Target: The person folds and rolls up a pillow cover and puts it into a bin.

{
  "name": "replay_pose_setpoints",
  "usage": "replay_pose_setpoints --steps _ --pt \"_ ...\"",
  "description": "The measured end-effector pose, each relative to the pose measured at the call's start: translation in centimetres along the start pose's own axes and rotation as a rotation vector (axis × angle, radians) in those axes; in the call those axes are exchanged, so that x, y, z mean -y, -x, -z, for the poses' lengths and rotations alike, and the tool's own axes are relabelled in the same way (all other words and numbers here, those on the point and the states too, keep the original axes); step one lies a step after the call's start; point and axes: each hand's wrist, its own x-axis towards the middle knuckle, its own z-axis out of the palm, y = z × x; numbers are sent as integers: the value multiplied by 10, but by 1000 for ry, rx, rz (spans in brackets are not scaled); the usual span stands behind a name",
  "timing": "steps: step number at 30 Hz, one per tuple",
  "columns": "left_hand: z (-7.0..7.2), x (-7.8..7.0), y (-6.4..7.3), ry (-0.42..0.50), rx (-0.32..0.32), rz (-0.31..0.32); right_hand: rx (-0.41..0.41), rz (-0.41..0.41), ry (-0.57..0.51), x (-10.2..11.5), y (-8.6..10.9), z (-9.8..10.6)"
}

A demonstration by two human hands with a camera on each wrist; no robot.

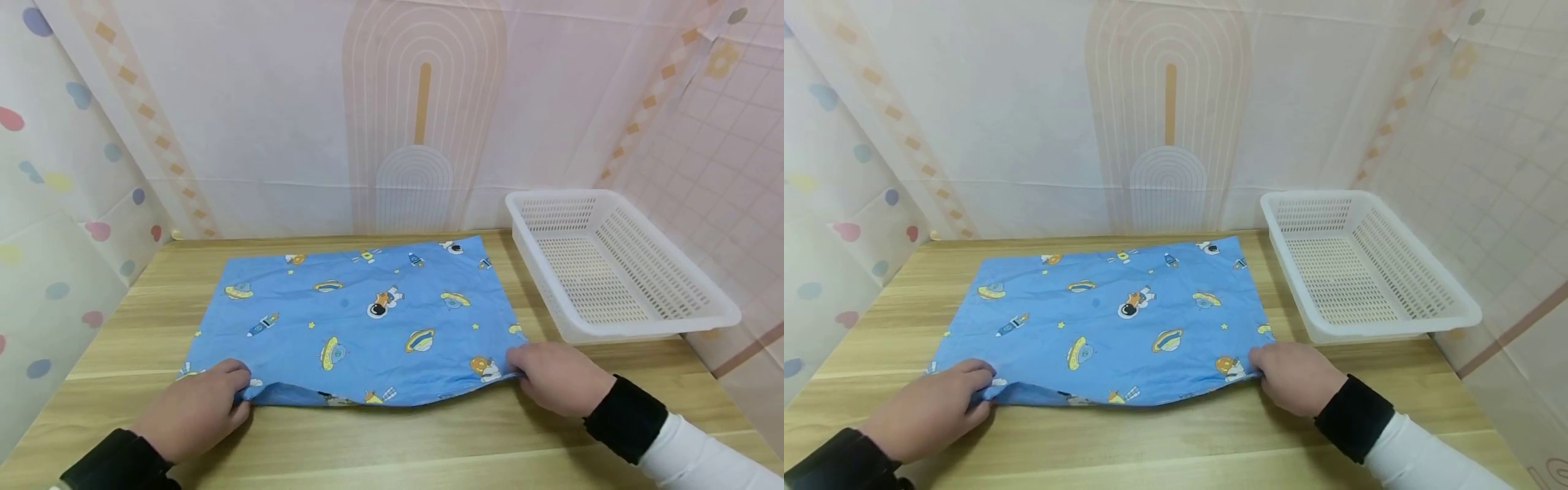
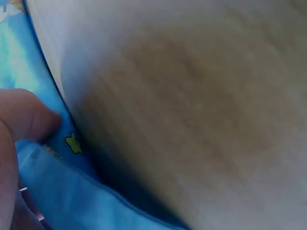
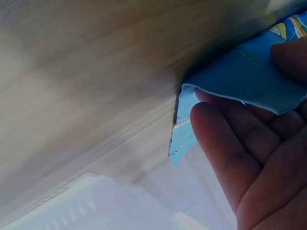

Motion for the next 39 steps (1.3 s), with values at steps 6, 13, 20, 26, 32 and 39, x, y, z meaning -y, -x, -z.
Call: replay_pose_setpoints --steps 6,13,20,26,32,39 --pt "4 3 -1 20 46 6 11 -11 -1 0 0 1" --pt "6 9 0 36 76 -20 41 -33 -9 0 1 4" --pt "8 16 1 44 109 -50 56 -31 -17 -1 2 7" --pt "14 23 4 9 114 -85 51 -2 -36 -3 4 8" --pt "16 29 6 -13 115 -87 53 20 -54 -6 3 11" --pt "22 34 7 0 165 -51 46 34 -71 -8 2 16"
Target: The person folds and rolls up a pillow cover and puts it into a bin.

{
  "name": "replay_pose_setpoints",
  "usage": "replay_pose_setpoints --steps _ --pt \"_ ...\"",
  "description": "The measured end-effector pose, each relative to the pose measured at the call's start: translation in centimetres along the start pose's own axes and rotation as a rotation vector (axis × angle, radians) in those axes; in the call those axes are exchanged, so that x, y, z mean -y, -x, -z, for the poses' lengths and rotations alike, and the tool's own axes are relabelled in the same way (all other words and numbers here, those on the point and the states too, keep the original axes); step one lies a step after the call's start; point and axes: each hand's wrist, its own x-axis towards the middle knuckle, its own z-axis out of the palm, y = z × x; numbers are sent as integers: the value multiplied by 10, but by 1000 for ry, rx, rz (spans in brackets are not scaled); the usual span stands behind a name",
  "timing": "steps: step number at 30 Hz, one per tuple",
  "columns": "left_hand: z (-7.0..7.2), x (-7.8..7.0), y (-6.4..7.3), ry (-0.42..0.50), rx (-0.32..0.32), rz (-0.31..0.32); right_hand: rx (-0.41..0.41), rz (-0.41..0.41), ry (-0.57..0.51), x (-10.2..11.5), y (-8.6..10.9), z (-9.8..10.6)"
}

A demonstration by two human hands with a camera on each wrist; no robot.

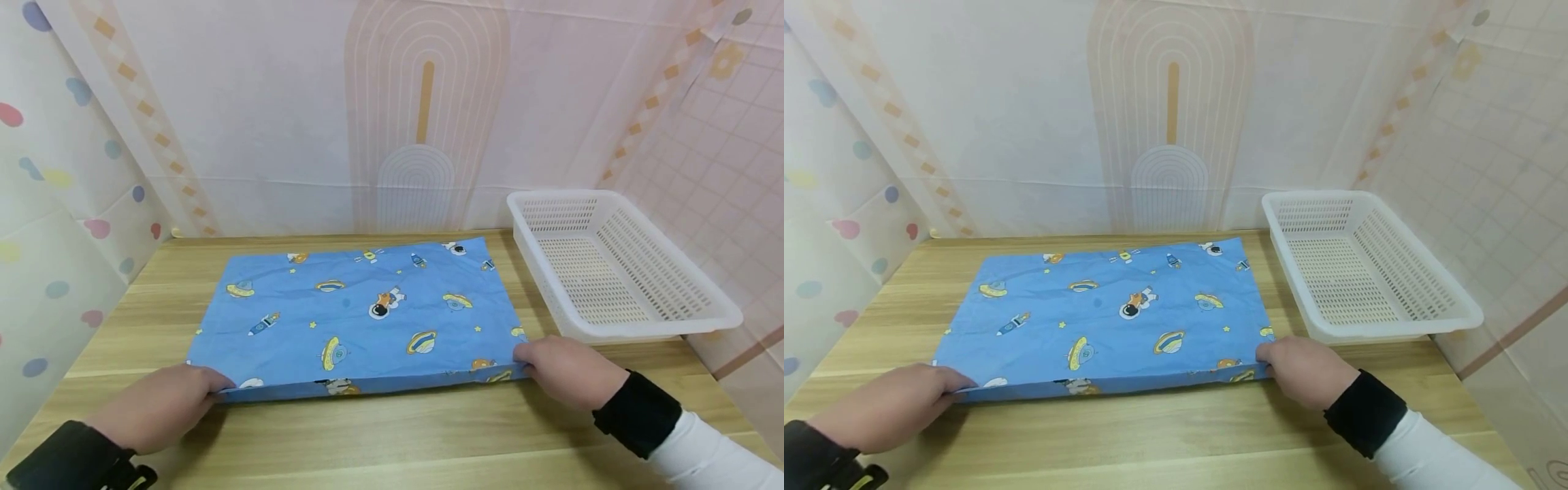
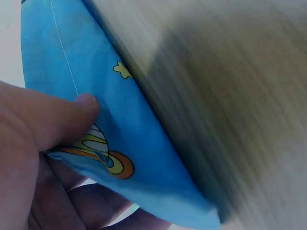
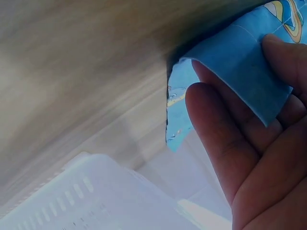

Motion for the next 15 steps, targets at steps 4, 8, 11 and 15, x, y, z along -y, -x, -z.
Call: replay_pose_setpoints --steps 4,8,11,15 --pt "2 3 3 -26 -1 6 10 -9 -5 0 1 3" --pt "3 8 7 -49 -16 -10 27 -13 -4 0 2 5" --pt "4 12 10 -54 -18 -18 28 -1 -2 0 3 5" --pt "5 17 13 -59 -15 -15 14 22 -1 -2 4 5"
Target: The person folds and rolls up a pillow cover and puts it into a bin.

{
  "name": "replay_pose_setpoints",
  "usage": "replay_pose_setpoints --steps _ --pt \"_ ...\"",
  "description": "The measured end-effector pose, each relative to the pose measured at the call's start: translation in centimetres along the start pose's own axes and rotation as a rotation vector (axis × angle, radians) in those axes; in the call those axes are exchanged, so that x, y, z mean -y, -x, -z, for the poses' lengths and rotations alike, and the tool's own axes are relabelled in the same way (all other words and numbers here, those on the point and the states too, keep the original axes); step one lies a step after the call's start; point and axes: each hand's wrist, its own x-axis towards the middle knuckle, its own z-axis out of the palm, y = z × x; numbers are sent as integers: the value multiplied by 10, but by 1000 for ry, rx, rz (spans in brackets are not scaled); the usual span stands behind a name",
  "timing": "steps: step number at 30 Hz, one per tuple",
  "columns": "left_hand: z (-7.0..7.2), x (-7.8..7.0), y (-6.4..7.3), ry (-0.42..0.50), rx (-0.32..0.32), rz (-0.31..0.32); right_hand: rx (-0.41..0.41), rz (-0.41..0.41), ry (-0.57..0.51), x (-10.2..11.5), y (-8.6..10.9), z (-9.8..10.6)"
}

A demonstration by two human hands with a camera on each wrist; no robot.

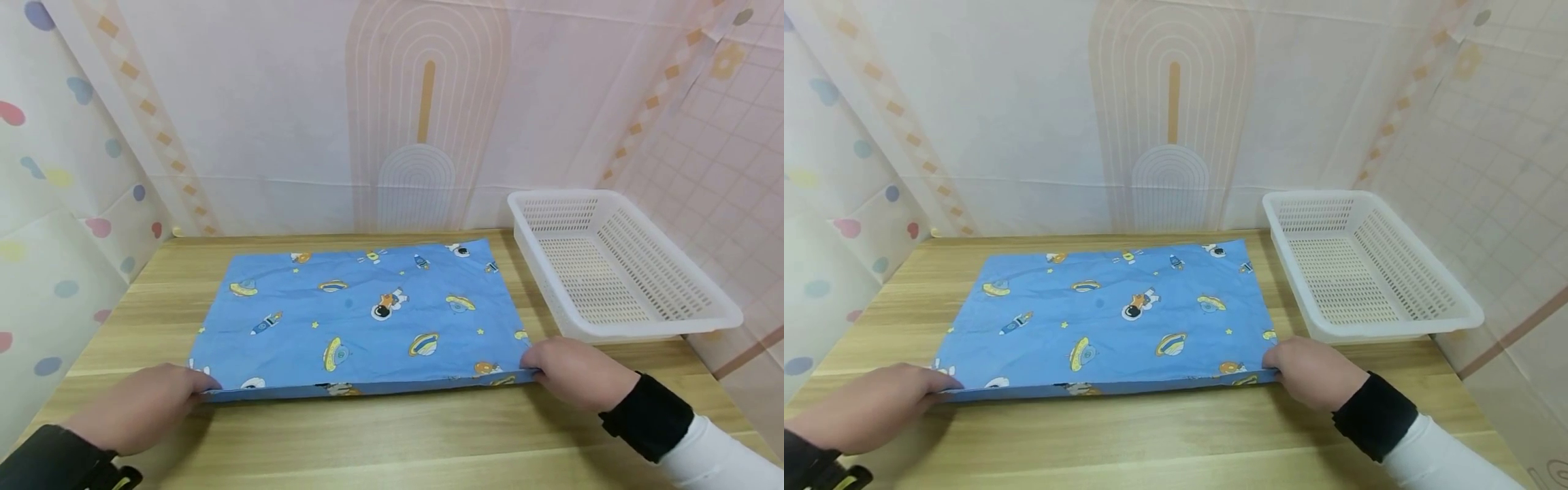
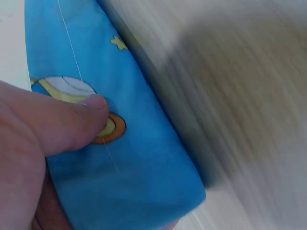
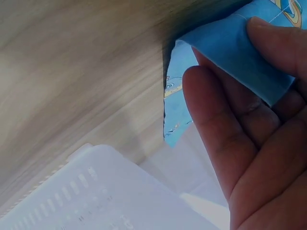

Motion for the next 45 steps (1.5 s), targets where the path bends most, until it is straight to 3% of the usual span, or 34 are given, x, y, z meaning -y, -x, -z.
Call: replay_pose_setpoints --steps 9,20,28,33,35,39,45 --pt "2 9 7 -14 5 13 12 13 -43 -2 8 5" --pt "15 15 19 16 -39 -10 -11 49 -118 -1 16 25" --pt "19 12 26 57 6 -1 44 24 -118 2 24 29" --pt "22 13 27 32 -22 -28 49 -7 -128 4 25 33" --pt "23 13 27 5 -72 -64 39 -25 -114 4 25 35" --pt "25 15 24 -26 -111 -61 12 -56 -73 5 23 37" --pt "27 17 22 -20 -79 -33 6 -67 -81 5 22 40"
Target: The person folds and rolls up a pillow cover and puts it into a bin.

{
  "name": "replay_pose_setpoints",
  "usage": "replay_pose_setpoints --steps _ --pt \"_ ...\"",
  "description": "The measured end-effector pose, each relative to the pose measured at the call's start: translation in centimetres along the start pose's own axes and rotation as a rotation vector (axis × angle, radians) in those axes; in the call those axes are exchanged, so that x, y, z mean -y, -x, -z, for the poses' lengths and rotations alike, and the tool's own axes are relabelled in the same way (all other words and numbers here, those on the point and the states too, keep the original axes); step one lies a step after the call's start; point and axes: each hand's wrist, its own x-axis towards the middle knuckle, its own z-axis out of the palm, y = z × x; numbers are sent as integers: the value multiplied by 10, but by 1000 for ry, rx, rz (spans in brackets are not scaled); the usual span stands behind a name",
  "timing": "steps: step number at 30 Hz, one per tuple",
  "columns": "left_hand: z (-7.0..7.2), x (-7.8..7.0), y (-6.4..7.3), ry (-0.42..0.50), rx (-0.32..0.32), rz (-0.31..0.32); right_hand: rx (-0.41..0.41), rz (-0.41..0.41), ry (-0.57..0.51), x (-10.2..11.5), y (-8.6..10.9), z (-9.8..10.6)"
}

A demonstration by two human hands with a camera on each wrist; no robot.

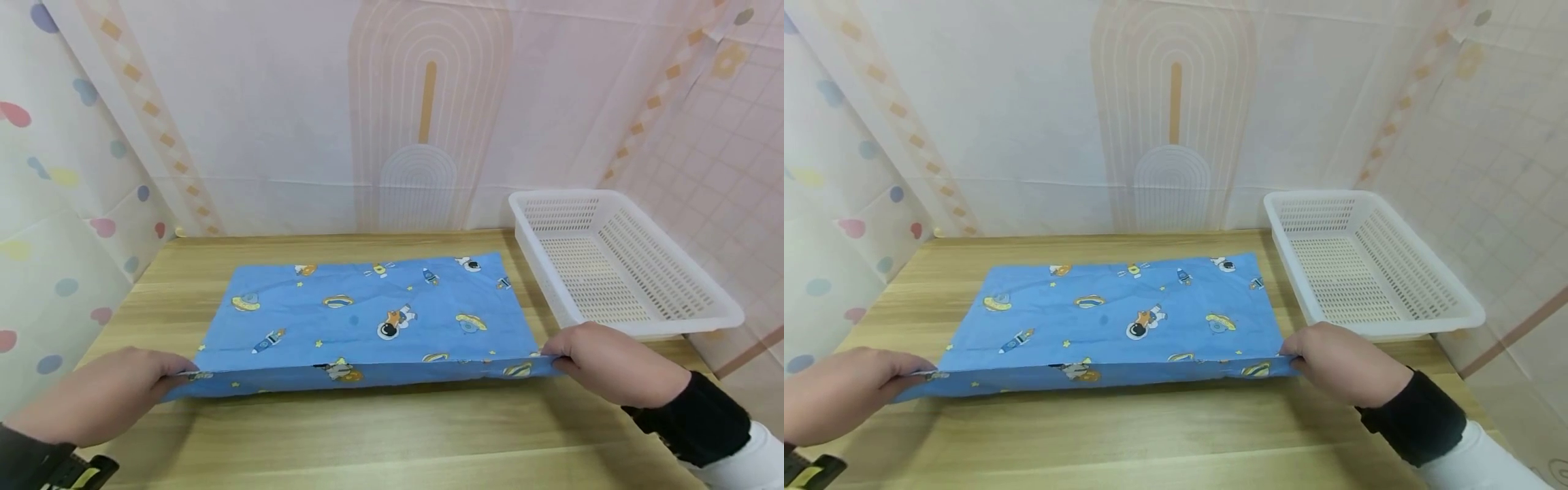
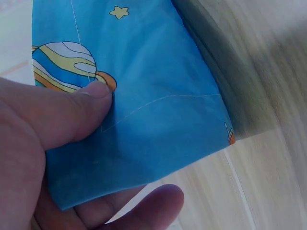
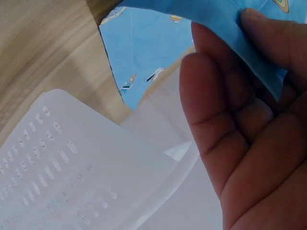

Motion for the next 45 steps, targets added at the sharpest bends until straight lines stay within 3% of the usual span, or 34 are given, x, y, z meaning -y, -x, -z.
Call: replay_pose_setpoints --steps 5,9,15,21,29,36,45 --pt "0 -4 9 28 3 -40 58 -17 -69 1 6 -1" --pt "-1 -4 18 65 24 -73 74 15 -90 3 12 -2" --pt "-3 -3 24 74 -37 -81 51 35 -81 4 15 5" --pt "4 -1 16 65 -68 -36 32 -11 -28 3 7 11" --pt "15 5 1 132 -66 94 -64 -2 67 2 -8 20" --pt "13 10 -7 150 -153 105 -145 -31 109 -1 -22 23" --pt "17 15 -16 124 -257 119 -184 -52 117 -7 -35 23"
